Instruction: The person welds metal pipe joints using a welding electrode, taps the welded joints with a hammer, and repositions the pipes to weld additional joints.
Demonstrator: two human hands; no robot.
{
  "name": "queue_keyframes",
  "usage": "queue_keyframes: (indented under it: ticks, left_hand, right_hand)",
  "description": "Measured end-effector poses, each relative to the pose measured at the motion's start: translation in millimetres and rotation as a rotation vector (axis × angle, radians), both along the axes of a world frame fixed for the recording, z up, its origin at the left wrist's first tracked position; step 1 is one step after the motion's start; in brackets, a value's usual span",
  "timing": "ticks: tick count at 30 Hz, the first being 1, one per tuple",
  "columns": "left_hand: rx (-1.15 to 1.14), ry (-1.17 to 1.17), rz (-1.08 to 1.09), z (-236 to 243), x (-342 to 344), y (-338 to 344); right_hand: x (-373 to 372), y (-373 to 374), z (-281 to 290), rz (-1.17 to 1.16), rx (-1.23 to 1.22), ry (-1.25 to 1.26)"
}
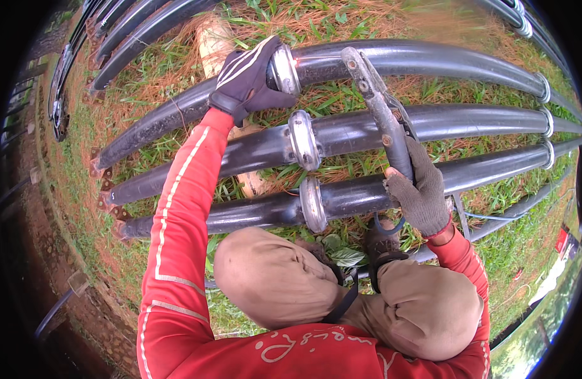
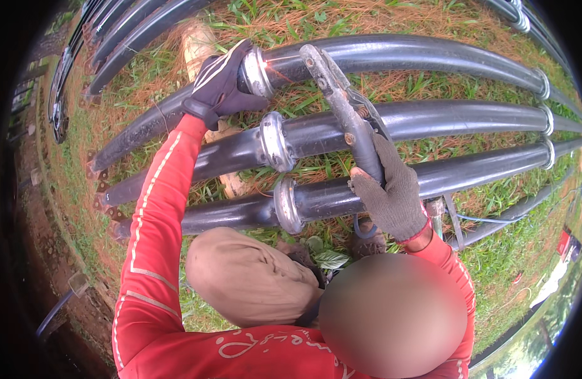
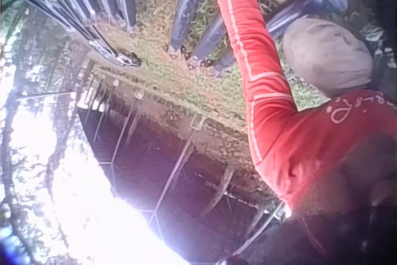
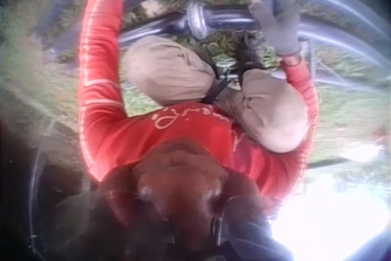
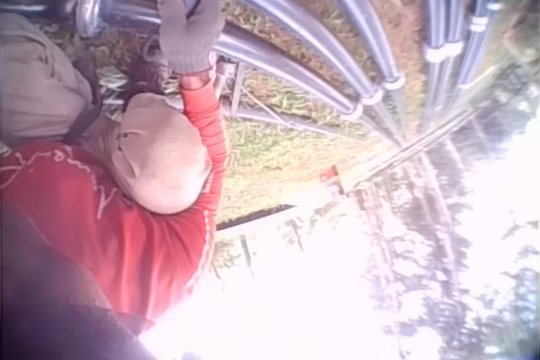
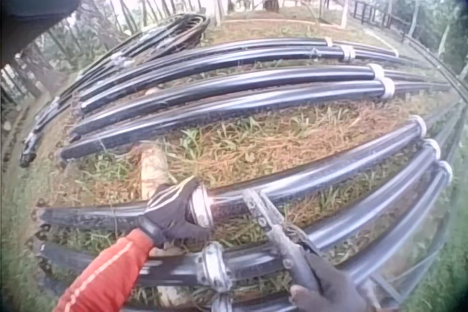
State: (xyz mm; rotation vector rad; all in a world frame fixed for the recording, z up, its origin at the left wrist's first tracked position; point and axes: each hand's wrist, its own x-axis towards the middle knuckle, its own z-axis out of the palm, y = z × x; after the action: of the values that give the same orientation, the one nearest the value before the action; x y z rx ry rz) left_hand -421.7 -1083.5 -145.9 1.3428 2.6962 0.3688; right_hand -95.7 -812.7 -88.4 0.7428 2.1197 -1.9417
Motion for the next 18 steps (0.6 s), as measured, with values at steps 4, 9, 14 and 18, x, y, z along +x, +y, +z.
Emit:
queue_keyframes:
  ticks: [4,9,14,18]
  left_hand:
    - [0.020,0.000,-0.002,0.1,0.8,-1.4]
    - [0.027,0.012,-0.014,-0.5,0.9,-1.3]
    - [0.032,0.016,-0.002,2.2,1.3,-1.0]
    - [-0.018,0.021,0.007,-2.1,-0.2,-1.5]
  right_hand:
    - [-0.1,-0.7,-1.1,0.012,0.014,0.008]
    - [-0.8,-0.6,-0.1,0.033,0.037,0.003]
    - [0.5,-1.3,-2.7,0.028,0.064,0.028]
    - [-0.7,0.0,-0.5,0.042,0.065,0.012]
